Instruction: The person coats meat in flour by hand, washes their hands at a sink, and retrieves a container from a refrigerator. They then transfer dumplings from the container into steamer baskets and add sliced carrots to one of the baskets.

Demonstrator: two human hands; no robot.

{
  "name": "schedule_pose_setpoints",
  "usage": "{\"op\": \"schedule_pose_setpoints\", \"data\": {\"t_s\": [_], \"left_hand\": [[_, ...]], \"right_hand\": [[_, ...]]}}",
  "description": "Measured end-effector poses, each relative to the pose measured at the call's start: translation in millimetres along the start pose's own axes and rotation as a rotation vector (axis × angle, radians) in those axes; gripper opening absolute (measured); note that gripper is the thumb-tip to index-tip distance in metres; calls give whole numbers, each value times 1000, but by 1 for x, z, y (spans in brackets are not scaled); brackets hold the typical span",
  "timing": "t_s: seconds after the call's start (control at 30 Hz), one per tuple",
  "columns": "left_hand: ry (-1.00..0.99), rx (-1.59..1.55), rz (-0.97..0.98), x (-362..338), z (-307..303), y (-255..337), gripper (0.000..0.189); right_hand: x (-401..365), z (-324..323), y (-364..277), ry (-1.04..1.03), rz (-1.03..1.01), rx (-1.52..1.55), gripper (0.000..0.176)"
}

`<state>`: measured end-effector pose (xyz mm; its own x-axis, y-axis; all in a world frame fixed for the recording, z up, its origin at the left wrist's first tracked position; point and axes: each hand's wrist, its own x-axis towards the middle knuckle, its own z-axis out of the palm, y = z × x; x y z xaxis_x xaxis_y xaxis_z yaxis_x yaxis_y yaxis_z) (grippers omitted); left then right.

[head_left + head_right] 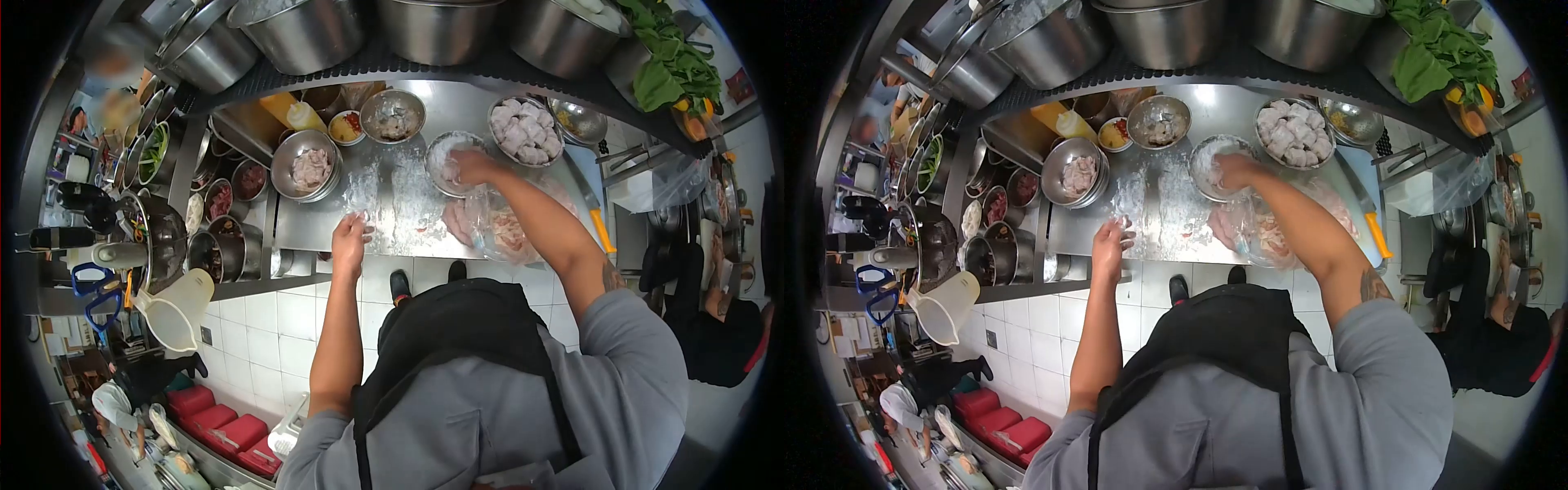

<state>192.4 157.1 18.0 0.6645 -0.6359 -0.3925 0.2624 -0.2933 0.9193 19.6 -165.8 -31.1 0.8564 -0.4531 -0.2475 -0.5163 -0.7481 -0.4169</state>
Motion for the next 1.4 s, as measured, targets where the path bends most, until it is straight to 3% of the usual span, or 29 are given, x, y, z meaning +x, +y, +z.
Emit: {"op": "schedule_pose_setpoints", "data": {"t_s": [0.07, 0.17, 0.37, 0.47, 0.57, 0.67, 0.77, 0.87, 0.97, 1.07, 1.2, 1.33, 1.4], "left_hand": [[13, -9, -25, -2, -11, -16, 35], [37, -25, -49, -15, -18, -21, 34], [64, -44, -51, -22, -24, -25, 33], [62, -53, -22, -24, -23, -22, 32], [66, -75, 2, -25, -19, -17, 31], [62, -90, 28, -23, -17, -18, 30], [57, -104, 42, -23, -18, -19, 30], [58, -95, 40, -23, -16, -18, 30], [65, -89, 45, -23, -15, -15, 30], [84, -98, 62, -15, -9, -18, 29], [29, -22, 212, 9, 28, -19, 30], [-135, 212, 297, 54, 116, 2, 32], [-225, 11, 75, 68, 157, 20, 32]], "right_hand": [[3, 16, 1, -40, 16, -84, 48], [-4, 2, -15, 99, -101, -311, 50], [-2, -5, -24, -52, 2, -221, 52], [-8, -8, -32, 88, -16, -215, 54], [11, -4, -19, -172, 33, -158, 54], [2, 4, -22, 56, -43, -303, 55], [7, 12, -12, 68, -54, -127, 57], [4, 1, -21, -47, -59, -273, 59], [-2, -4, -29, 70, -18, -227, 58], [3, 1, -23, -30, -35, -234, 57], [10, 6, -6, 44, 40, 1, 56], [1, -23, -9, 191, 152, 322, 55], [-14, -43, -27, 215, 194, 364, 56]]}}
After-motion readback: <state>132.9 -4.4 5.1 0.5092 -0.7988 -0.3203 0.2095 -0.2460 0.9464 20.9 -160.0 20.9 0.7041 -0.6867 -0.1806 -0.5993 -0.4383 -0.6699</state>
